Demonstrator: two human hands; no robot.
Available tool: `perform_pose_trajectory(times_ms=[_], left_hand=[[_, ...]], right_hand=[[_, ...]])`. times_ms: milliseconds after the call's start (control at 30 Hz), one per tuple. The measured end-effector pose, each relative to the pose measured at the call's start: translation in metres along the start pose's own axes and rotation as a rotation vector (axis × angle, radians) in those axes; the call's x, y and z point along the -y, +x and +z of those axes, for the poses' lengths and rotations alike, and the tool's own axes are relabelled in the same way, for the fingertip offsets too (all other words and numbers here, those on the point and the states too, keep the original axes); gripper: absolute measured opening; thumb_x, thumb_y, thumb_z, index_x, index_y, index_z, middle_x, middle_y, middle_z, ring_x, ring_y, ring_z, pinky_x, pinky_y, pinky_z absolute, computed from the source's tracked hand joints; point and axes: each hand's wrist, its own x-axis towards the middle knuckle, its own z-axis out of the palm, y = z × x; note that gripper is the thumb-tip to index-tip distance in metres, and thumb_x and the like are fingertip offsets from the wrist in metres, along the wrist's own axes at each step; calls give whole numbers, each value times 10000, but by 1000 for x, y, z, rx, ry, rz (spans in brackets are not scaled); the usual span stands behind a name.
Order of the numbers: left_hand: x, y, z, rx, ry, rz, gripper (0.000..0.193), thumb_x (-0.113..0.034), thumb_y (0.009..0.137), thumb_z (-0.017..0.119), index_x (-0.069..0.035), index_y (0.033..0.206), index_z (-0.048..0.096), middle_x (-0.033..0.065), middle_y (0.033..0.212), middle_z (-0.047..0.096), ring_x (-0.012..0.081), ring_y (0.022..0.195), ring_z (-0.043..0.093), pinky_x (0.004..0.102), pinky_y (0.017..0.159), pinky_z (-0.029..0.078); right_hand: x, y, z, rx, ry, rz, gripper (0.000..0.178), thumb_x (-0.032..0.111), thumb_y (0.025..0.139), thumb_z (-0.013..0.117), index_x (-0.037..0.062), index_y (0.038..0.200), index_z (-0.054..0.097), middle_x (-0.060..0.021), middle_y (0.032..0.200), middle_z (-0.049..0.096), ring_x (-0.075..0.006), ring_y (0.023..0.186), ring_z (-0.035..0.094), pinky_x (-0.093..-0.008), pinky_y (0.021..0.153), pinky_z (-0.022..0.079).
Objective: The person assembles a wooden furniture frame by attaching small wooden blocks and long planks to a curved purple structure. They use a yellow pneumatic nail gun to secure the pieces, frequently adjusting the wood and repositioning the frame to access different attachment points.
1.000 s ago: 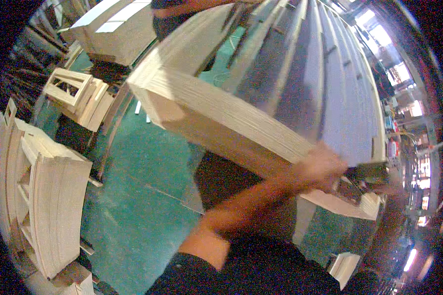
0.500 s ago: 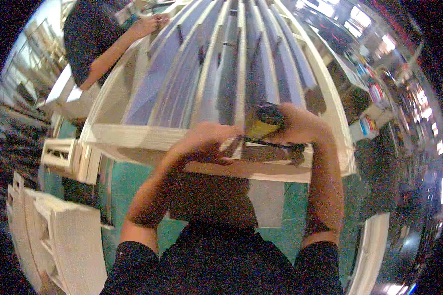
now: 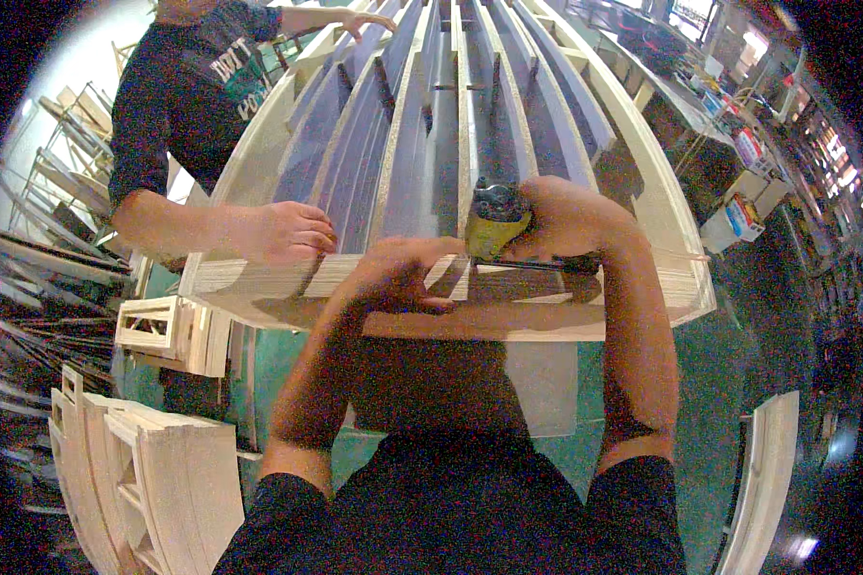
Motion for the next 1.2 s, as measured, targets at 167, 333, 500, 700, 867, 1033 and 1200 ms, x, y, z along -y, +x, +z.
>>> perform_pose_trajectory(times_ms=[167,333,500,700,867,1033,1200], left_hand=[[-6,-2,-9,69,46,-80,739,-423,707,871,-179,1335,569,149,1178,699,374,1096,655,462,907,522],[0,-2,-3,50,58,-75,709,-387,703,873,-163,1314,591,140,1218,667,372,1123,636,463,940,510],[-1,-7,16,-369,124,210,506,-225,681,854,-112,1136,662,131,1132,653,372,1061,613,467,930,503],[-40,-21,44,-405,-119,251,156,-224,807,750,-95,829,665,97,845,654,339,793,650,445,731,535],[-47,-13,68,-561,83,267,187,-213,810,725,-124,689,614,50,678,607,272,623,624,408,585,488],[-51,-9,80,-692,64,227,207,-196,799,716,-122,658,585,41,661,605,249,611,619,389,584,476],[-53,-12,77,-700,72,213,204,-201,795,720,-123,659,588,40,664,609,247,613,624,388,583,474]], right_hand=[[11,1,1,43,45,90,341,89,736,843,-5,1042,726,-80,855,748,-131,671,673,-308,601,554],[13,3,-3,111,119,96,342,100,738,842,-9,1039,723,-80,857,747,-139,689,669,-313,622,557],[11,-17,-10,126,-133,35,407,175,703,868,8,1045,723,-103,874,750,-199,751,687,-350,716,561],[11,-46,-10,59,-63,-14,425,157,655,873,34,1036,728,-122,893,754,-222,805,711,-355,765,563],[6,-48,0,17,-50,15,450,132,644,866,30,1056,718,-119,934,757,-220,828,710,-354,788,564],[-1,-49,4,-10,-52,-5,455,127,643,868,15,1056,713,-116,947,760,-213,847,715,-353,796,564],[-3,-44,-1,19,-105,-1,392,120,682,847,33,1045,729,-112,953,772,-228,874,735,-375,828,574]])
